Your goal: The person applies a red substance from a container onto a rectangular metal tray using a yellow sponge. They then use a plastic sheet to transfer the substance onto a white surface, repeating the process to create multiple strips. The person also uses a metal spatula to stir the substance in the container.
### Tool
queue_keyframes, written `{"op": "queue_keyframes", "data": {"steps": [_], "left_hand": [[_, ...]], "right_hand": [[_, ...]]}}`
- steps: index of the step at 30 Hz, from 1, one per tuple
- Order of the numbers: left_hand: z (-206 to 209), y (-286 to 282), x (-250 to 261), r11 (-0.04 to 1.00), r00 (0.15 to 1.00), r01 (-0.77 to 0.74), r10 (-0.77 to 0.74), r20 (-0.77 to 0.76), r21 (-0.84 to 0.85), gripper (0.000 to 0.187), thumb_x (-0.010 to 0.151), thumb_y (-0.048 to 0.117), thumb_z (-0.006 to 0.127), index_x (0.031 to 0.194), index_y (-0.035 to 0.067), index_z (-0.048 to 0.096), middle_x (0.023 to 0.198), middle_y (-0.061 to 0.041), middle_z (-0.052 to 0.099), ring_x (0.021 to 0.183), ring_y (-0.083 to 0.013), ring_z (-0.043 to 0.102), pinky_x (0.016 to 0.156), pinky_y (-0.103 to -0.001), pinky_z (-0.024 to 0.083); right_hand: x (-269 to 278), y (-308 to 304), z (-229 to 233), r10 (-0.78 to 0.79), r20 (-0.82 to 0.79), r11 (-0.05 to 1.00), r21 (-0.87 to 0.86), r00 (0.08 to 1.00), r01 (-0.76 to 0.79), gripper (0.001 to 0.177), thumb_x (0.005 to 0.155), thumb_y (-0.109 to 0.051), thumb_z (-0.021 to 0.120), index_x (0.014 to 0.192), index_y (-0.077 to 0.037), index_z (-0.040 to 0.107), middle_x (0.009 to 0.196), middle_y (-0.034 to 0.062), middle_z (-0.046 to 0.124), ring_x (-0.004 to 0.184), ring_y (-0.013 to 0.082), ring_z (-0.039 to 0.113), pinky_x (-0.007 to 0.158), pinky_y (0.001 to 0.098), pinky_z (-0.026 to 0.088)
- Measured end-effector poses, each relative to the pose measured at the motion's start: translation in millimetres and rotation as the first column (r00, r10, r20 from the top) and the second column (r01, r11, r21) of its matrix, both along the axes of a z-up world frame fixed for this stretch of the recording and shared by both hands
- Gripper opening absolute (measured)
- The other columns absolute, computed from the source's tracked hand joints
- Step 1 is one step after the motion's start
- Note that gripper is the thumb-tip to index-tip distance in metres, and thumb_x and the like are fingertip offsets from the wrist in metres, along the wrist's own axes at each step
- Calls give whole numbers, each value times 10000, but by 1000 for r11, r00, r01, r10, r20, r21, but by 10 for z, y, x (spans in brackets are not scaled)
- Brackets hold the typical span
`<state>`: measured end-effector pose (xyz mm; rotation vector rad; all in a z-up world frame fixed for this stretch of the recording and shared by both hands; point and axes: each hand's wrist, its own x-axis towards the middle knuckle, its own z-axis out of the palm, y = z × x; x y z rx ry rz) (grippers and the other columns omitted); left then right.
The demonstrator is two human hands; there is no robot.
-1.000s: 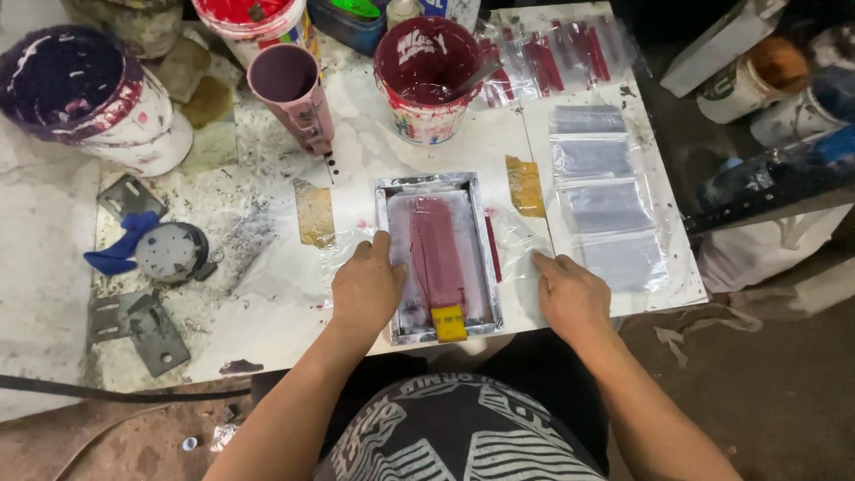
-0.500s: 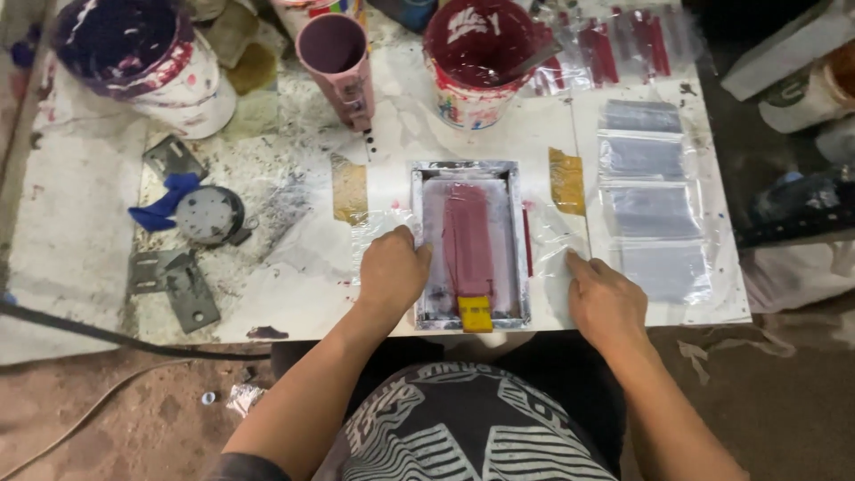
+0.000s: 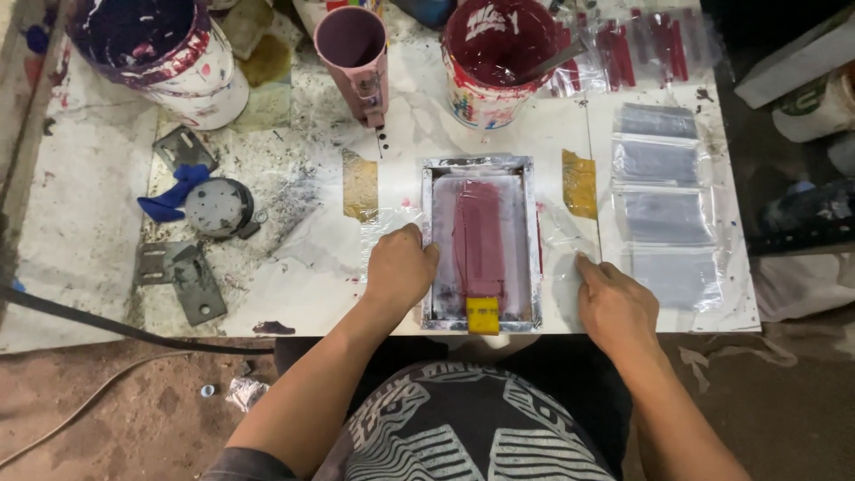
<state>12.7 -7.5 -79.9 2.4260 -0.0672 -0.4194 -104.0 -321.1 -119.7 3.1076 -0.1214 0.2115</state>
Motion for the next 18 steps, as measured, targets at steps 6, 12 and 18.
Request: {"op": "queue_keyframes", "data": {"steps": [6, 12, 18], "left_hand": [[-23, 31, 29, 1000, 1000, 3, -3, -16, -4, 304, 864, 239, 623, 881, -59, 679, 790, -261, 685, 890, -498, 712, 747, -548, 592], [-140, 120, 80, 998, 995, -58, 55, -81, -33, 332, 827, 287, 641, 927, -23, 707, 852, -256, 707, 969, -474, 707, 804, -518, 582], [151, 287, 102, 992, 994, -100, 104, -45, 71, 352, 821, 329, 648, 934, 4, 723, 876, -284, 709, 991, -497, 688, 824, -555, 566]], "right_hand": [[-8, -10, 35, 17, 0, 1000, 0, 1000, -17, 356, 976, -231, 554, 1280, -275, 733, 1025, 112, 773, 825, 253, 766, 685, 341, 604], [2, 101, 241, -49, -79, 998, 45, 996, 52, 341, 974, -211, 590, 1274, -259, 745, 1053, 134, 780, 867, 276, 774, 716, 357, 612], [34, 122, 253, -70, -136, 996, 49, 988, 78, 341, 992, -239, 562, 1284, -270, 735, 1105, 123, 777, 920, 277, 777, 756, 371, 616]]}}
